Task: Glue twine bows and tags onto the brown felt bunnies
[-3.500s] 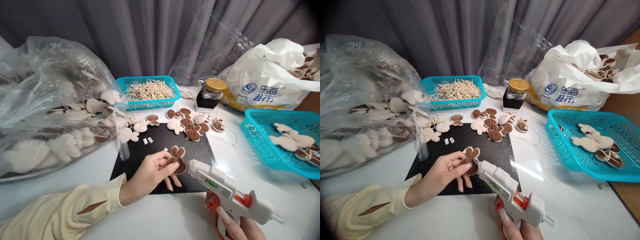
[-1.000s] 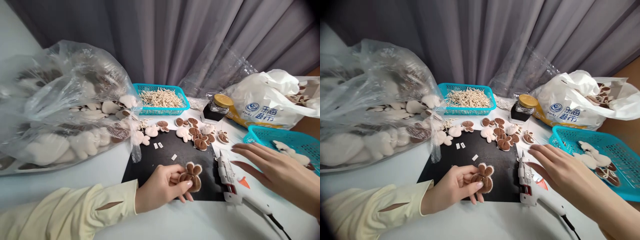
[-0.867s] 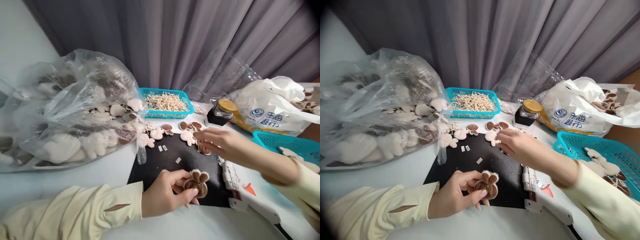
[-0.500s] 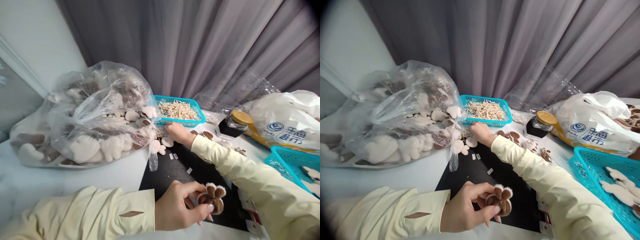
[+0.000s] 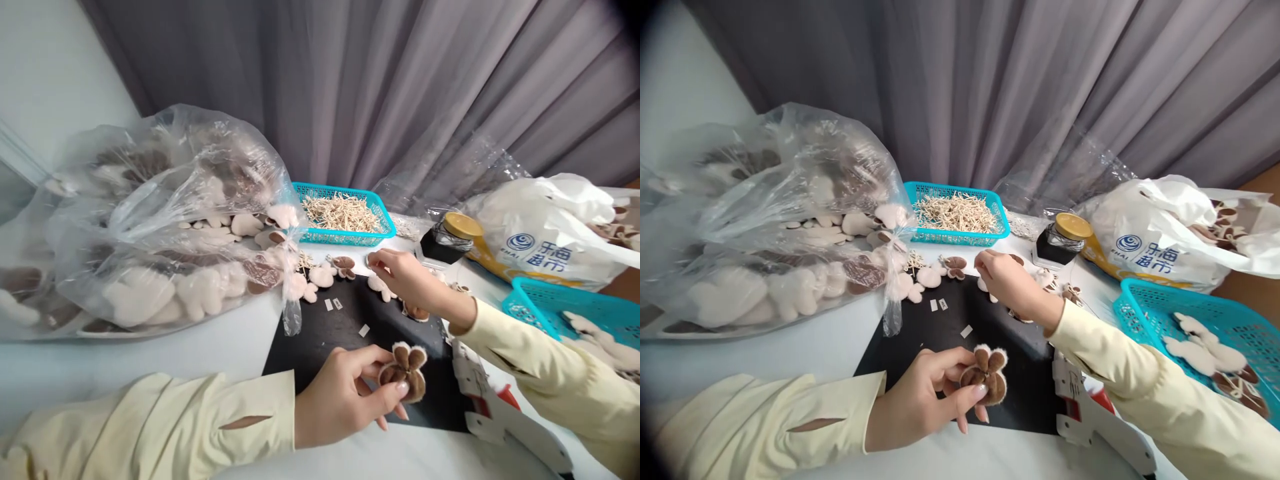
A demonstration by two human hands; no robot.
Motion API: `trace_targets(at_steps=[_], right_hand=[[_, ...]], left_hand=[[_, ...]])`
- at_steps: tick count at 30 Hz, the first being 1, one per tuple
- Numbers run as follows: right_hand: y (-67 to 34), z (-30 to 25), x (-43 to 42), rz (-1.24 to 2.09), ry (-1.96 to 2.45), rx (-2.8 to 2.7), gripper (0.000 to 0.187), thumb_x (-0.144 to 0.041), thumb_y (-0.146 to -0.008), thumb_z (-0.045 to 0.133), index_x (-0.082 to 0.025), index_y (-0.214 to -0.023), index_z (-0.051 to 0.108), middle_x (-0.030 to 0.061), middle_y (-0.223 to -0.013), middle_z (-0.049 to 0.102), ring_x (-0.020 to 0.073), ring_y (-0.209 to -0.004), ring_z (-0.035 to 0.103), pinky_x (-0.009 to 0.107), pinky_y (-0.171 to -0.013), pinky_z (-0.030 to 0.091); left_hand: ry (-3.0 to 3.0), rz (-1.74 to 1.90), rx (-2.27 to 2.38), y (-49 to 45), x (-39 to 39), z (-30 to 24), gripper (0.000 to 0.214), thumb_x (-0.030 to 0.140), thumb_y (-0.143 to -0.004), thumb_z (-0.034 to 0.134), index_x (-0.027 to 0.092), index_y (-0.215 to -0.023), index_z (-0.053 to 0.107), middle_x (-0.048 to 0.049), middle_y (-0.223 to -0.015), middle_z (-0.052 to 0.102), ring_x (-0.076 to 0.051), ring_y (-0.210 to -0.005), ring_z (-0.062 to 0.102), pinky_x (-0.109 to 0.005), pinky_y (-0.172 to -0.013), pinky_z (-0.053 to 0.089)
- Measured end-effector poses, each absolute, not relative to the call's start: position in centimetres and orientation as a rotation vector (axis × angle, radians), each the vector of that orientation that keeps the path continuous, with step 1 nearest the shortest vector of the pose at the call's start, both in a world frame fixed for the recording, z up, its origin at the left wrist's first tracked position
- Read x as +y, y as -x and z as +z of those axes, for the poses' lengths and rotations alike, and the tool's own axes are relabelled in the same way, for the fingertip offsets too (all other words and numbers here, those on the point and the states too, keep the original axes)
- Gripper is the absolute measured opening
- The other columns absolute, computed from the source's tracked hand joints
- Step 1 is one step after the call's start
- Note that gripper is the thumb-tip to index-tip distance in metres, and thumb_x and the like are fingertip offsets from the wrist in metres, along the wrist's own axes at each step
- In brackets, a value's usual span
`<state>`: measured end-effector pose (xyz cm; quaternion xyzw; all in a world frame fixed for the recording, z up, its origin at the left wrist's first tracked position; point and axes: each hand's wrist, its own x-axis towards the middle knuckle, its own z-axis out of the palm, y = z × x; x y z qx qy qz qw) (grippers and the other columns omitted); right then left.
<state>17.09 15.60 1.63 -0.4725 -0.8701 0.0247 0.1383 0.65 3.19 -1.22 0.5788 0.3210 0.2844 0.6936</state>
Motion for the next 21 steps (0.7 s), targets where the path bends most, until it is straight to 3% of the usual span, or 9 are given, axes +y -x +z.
trace_targets(at_steps=[9,15,21], right_hand=[[-12.5,0.6,18.6,0.139,1.288,-2.541,0.019,-0.031,-0.088,0.052,-0.014,-0.095,0.059,0.0042,-0.094,0.062,0.0147,-0.080,0.060,0.033,-0.072,0.049],[-12.8,1.8,17.1,0.146,1.221,-2.483,0.018,-0.021,-0.087,0.051,-0.015,-0.076,0.064,0.0050,-0.083,0.066,0.0137,-0.071,0.061,0.026,-0.067,0.047],[-18.5,4.6,8.7,0.059,1.204,-2.272,0.012,-0.017,-0.083,0.054,-0.018,-0.082,0.066,0.0047,-0.085,0.070,0.0107,-0.055,0.059,0.022,-0.052,0.047]], left_hand=[[-1.285,0.617,0.737,-0.5,3.3,-1.3,0.028,0.029,-0.082,0.053,0.011,-0.103,0.058,-0.0057,-0.075,0.062,-0.018,-0.067,0.065,-0.022,-0.050,0.051],[-1.237,0.620,0.736,-0.4,3.4,-1.6,0.029,0.030,-0.083,0.053,0.012,-0.105,0.057,-0.0073,-0.079,0.065,-0.017,-0.068,0.065,-0.019,-0.048,0.049],[-1.147,0.624,0.705,-0.6,3.8,-1.1,0.024,0.029,-0.082,0.055,0.011,-0.097,0.058,-0.0054,-0.078,0.063,-0.018,-0.068,0.066,-0.020,-0.048,0.050]])
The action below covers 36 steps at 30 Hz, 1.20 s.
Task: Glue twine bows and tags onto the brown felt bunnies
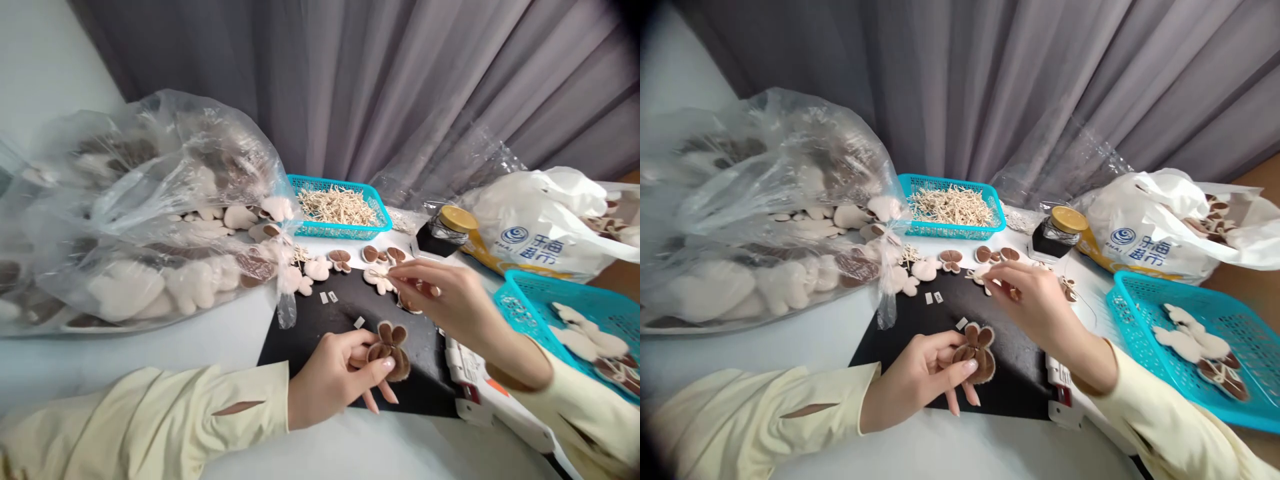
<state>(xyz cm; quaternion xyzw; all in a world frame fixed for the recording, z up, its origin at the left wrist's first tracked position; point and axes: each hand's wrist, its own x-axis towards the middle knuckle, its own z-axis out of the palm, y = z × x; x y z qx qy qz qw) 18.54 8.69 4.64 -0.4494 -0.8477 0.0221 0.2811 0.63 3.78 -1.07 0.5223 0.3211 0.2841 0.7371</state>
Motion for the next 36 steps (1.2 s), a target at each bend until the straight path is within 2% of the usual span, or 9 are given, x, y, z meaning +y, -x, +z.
trace_targets(at_steps=[2,4,7,10,13,16,21,29,36], right_hand=[[-20.1,4.3,5.4,-0.092,1.162,-2.186,0.012,-0.014,-0.082,0.055,-0.017,-0.087,0.066,0.0062,-0.088,0.070,0.0127,-0.064,0.064,0.023,-0.056,0.051],[-21.2,3.4,2.6,-0.239,1.071,-2.194,0.023,-0.006,-0.080,0.056,-0.015,-0.101,0.063,0.0095,-0.094,0.069,0.0166,-0.081,0.066,0.025,-0.070,0.053],[-22.1,1.9,0.3,-0.227,0.841,-2.379,0.044,-0.002,-0.083,0.046,-0.007,-0.127,0.046,0.0164,-0.109,0.064,0.0223,-0.101,0.061,0.030,-0.078,0.054],[-22.3,1.1,-0.1,-0.099,0.709,-2.492,0.049,-0.003,-0.087,0.032,-0.001,-0.136,0.031,0.0185,-0.120,0.058,0.0214,-0.110,0.056,0.028,-0.076,0.055],[-22.3,0.9,0.3,-0.018,0.693,-2.512,0.051,0.001,-0.085,0.031,0.005,-0.136,0.027,0.0223,-0.120,0.057,0.0219,-0.112,0.054,0.027,-0.071,0.056],[-22.2,0.7,0.5,0.002,0.662,-2.521,0.052,0.002,-0.085,0.029,0.005,-0.137,0.024,0.0246,-0.119,0.057,0.0236,-0.111,0.055,0.030,-0.066,0.055],[-22.1,0.8,0.6,0.054,0.677,-2.555,0.051,-0.003,-0.087,0.022,0.004,-0.138,0.021,0.0268,-0.117,0.057,0.0263,-0.107,0.058,0.035,-0.068,0.056],[-21.6,1.8,0.8,-0.074,0.648,-2.614,0.051,-0.003,-0.084,0.026,0.008,-0.134,0.025,0.0276,-0.108,0.062,0.0284,-0.102,0.061,0.034,-0.068,0.058],[-21.5,1.9,0.5,-0.193,0.594,-2.691,0.042,-0.001,-0.075,0.029,0.009,-0.107,0.054,0.0289,-0.104,0.063,0.0311,-0.099,0.062,0.034,-0.070,0.058]], left_hand=[[-1.102,0.604,0.693,-0.7,4.0,-0.9,0.023,0.030,-0.082,0.056,0.011,-0.096,0.058,-0.0057,-0.079,0.062,-0.018,-0.068,0.067,-0.020,-0.048,0.051],[-1.063,0.559,0.692,-0.8,4.3,-0.7,0.024,0.030,-0.082,0.056,0.010,-0.095,0.058,-0.0067,-0.081,0.063,-0.018,-0.068,0.067,-0.020,-0.047,0.050],[-1.036,0.483,0.675,-1.0,4.6,-0.6,0.023,0.029,-0.082,0.057,0.010,-0.093,0.059,-0.0070,-0.081,0.063,-0.018,-0.068,0.067,-0.019,-0.048,0.050],[-1.028,0.421,0.618,-1.1,4.7,-0.6,0.021,0.029,-0.083,0.056,0.011,-0.092,0.061,-0.0049,-0.079,0.062,-0.017,-0.067,0.067,-0.018,-0.048,0.050],[-1.024,0.402,0.592,-1.1,4.7,-0.7,0.021,0.029,-0.083,0.056,0.012,-0.093,0.063,-0.0037,-0.078,0.062,-0.017,-0.067,0.067,-0.018,-0.048,0.051],[-1.025,0.408,0.600,-1.1,4.8,-0.7,0.023,0.029,-0.083,0.056,0.013,-0.098,0.063,-0.0039,-0.078,0.062,-0.018,-0.067,0.068,-0.019,-0.049,0.051],[-1.010,0.418,0.605,-1.1,4.7,-0.8,0.024,0.028,-0.083,0.057,0.013,-0.101,0.063,-0.0028,-0.075,0.061,-0.017,-0.065,0.068,-0.018,-0.047,0.051],[-0.994,0.418,0.562,-1.1,4.8,-0.5,0.028,0.025,-0.084,0.056,0.016,-0.110,0.055,-0.0054,-0.081,0.064,-0.019,-0.070,0.069,-0.019,-0.048,0.052],[-1.021,0.439,0.595,-1.3,4.6,-0.6,0.021,0.028,-0.088,0.050,0.014,-0.102,0.058,-0.0047,-0.077,0.067,-0.016,-0.064,0.069,-0.018,-0.048,0.052]])
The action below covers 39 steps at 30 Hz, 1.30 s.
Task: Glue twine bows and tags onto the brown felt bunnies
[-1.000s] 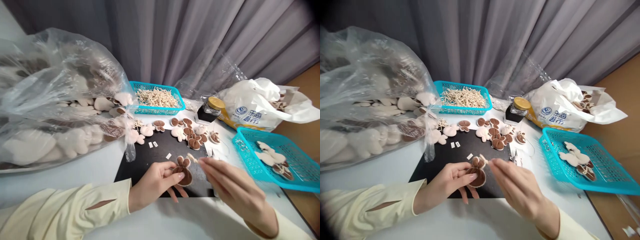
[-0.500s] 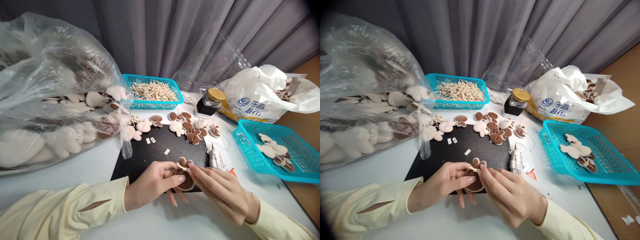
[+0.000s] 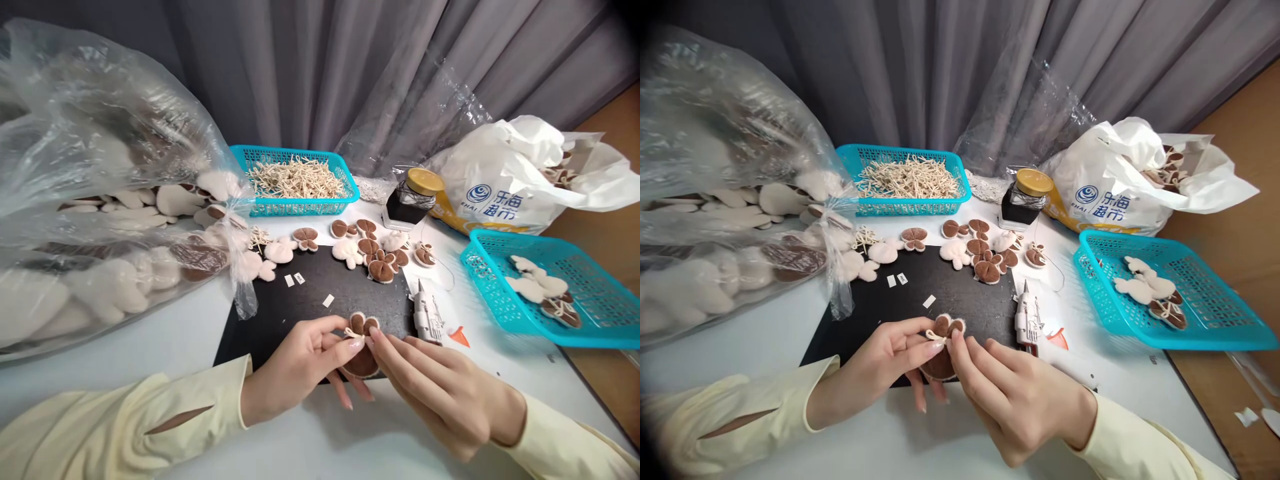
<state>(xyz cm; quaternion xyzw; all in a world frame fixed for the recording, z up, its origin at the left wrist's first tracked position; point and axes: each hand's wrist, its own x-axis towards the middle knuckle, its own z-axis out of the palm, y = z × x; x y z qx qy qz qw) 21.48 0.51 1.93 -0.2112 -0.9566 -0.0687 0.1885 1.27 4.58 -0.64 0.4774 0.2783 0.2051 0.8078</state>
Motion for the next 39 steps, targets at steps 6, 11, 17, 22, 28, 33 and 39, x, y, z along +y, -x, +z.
trace_targets(at_steps=[6,11,17,22,28,33,39], right_hand=[[-21.2,1.9,0.4,-0.221,0.630,-2.678,0.044,-0.001,-0.073,0.031,0.008,-0.109,0.055,0.0275,-0.105,0.063,0.0307,-0.101,0.061,0.032,-0.070,0.058],[-21.1,1.5,-0.4,-0.139,0.682,-2.543,0.041,-0.001,-0.078,0.032,0.010,-0.113,0.052,0.0282,-0.103,0.064,0.0322,-0.105,0.058,0.036,-0.078,0.057],[-20.3,0.4,-2.0,0.079,0.905,-2.274,0.044,-0.004,-0.086,0.030,-0.004,-0.129,0.041,0.0176,-0.098,0.068,0.0242,-0.088,0.066,0.031,-0.060,0.058],[-18.7,0.0,-2.1,0.330,1.198,-1.788,0.021,-0.002,-0.079,0.053,-0.014,-0.091,0.066,0.0120,-0.092,0.062,0.0190,-0.081,0.065,0.026,-0.066,0.058],[-18.3,0.4,-1.3,1.440,1.176,-1.011,0.007,-0.023,-0.074,0.068,-0.016,-0.070,0.069,0.0060,-0.086,0.065,0.0162,-0.065,0.067,0.027,-0.060,0.060],[-18.3,0.1,-1.4,1.369,1.163,-0.932,0.006,-0.022,-0.071,0.070,-0.017,-0.068,0.068,0.0042,-0.082,0.068,0.0157,-0.070,0.067,0.026,-0.066,0.059],[-18.3,0.2,-1.0,0.955,1.271,-1.329,0.006,-0.019,-0.075,0.063,-0.019,-0.072,0.068,0.0054,-0.079,0.067,0.0170,-0.072,0.066,0.025,-0.062,0.057]], left_hand=[[-1.114,0.462,0.672,-1.4,4.5,-0.9,0.019,0.030,-0.087,0.049,0.013,-0.094,0.057,-0.0029,-0.076,0.064,-0.016,-0.062,0.068,-0.020,-0.049,0.053],[-1.193,0.477,0.708,-1.4,4.2,-0.8,0.017,0.030,-0.087,0.049,0.014,-0.087,0.055,-0.0018,-0.070,0.065,-0.016,-0.062,0.067,-0.020,-0.049,0.053],[-1.327,0.485,0.774,-1.4,3.9,-0.6,0.015,0.029,-0.086,0.049,0.015,-0.087,0.055,-0.0003,-0.067,0.063,-0.017,-0.064,0.068,-0.021,-0.048,0.055],[-1.508,0.480,0.818,-1.2,3.8,-0.7,0.017,0.030,-0.087,0.044,0.016,-0.083,0.052,-0.0007,-0.062,0.064,-0.017,-0.055,0.066,-0.019,-0.042,0.050],[-1.632,0.480,0.838,-0.9,3.6,-0.4,0.012,0.027,-0.086,0.046,0.018,-0.088,0.053,-0.0016,-0.068,0.067,-0.016,-0.059,0.066,-0.020,-0.052,0.051],[-1.531,0.482,0.820,-1.0,3.7,-0.8,0.014,0.030,-0.088,0.046,0.018,-0.090,0.054,0.0015,-0.065,0.062,-0.012,-0.056,0.060,-0.021,-0.055,0.052],[-1.320,0.467,0.717,-1.4,4.1,-0.9,0.019,0.028,-0.084,0.055,0.018,-0.101,0.054,-0.0001,-0.077,0.060,-0.011,-0.063,0.057,-0.023,-0.060,0.052]])
